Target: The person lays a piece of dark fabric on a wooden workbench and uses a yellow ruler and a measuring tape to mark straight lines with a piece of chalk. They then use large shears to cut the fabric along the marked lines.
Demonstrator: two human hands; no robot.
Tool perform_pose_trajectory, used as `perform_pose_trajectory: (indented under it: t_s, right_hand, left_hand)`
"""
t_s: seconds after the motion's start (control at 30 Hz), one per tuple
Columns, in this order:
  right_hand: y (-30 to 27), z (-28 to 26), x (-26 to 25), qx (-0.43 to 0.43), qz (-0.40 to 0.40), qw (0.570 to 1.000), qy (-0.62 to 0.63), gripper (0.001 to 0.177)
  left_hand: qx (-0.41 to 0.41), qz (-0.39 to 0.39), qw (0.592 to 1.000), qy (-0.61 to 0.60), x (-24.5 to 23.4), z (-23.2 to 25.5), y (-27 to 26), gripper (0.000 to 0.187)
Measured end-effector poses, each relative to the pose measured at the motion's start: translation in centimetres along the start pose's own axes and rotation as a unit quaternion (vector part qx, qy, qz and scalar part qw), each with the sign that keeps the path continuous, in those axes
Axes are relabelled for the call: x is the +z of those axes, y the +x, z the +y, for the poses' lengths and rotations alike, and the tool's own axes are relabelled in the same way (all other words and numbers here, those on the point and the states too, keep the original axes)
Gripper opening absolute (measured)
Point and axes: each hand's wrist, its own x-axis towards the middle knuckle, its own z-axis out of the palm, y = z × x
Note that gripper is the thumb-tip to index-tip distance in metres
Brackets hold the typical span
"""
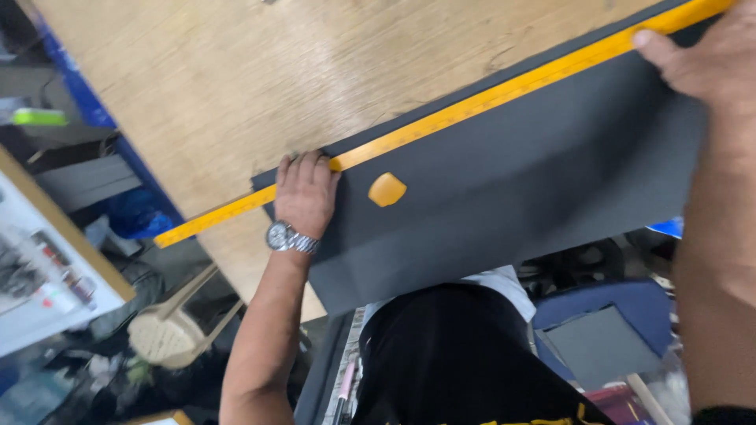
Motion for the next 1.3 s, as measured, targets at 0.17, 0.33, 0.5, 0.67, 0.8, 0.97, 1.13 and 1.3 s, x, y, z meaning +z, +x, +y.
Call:
perform_pose_trajectory:
  t_s: [0.17, 0.33, 0.5, 0.67, 0.8, 0.97, 1.13, 1.3]
  right_hand:
    - [-4.1, -6.7, -12.2, 0.105, -0.107, 0.982, 0.115, 0.116]
    - [-3.9, -7.8, -14.1, 0.134, -0.176, 0.972, 0.083, 0.127]
    - [-3.6, -7.6, -13.4, 0.138, -0.183, 0.969, 0.097, 0.13]
    - [-3.8, -7.6, -11.6, 0.142, -0.13, 0.977, 0.094, 0.121]
    - [-4.7, -8.4, -6.2, 0.049, 0.122, 0.991, -0.016, 0.093]
    - [-11.6, -18.4, -7.1, -0.016, 0.238, 0.968, 0.08, 0.078]
    - [-13.5, -22.2, -6.7, 0.032, 0.169, 0.978, 0.118, 0.101]
    - [-13.7, -23.2, -9.1, 0.068, 0.01, 0.988, 0.141, 0.112]
  left_hand:
    - [0.013, 0.003, 1.0, -0.007, -0.9, 0.4, 0.7, 0.023]
    - [0.062, 0.059, 0.996, 0.012, -2.6, 2.4, 2.3, 0.021]
    - [0.076, 0.055, 0.995, 0.036, -1.7, 2.9, 2.1, 0.02]
    - [0.074, 0.039, 0.996, 0.034, -0.8, 2.4, 1.5, 0.022]
    - [0.075, 0.038, 0.996, 0.032, -0.8, 2.4, 1.4, 0.022]
    - [0.069, 0.03, 0.997, 0.03, 0.7, 1.7, 0.3, 0.025]
    - [0.052, 0.029, 0.997, 0.046, 1.4, 1.8, -0.2, 0.024]
    - [0.041, 0.044, 0.997, 0.041, 0.0, 2.7, 0.3, 0.03]
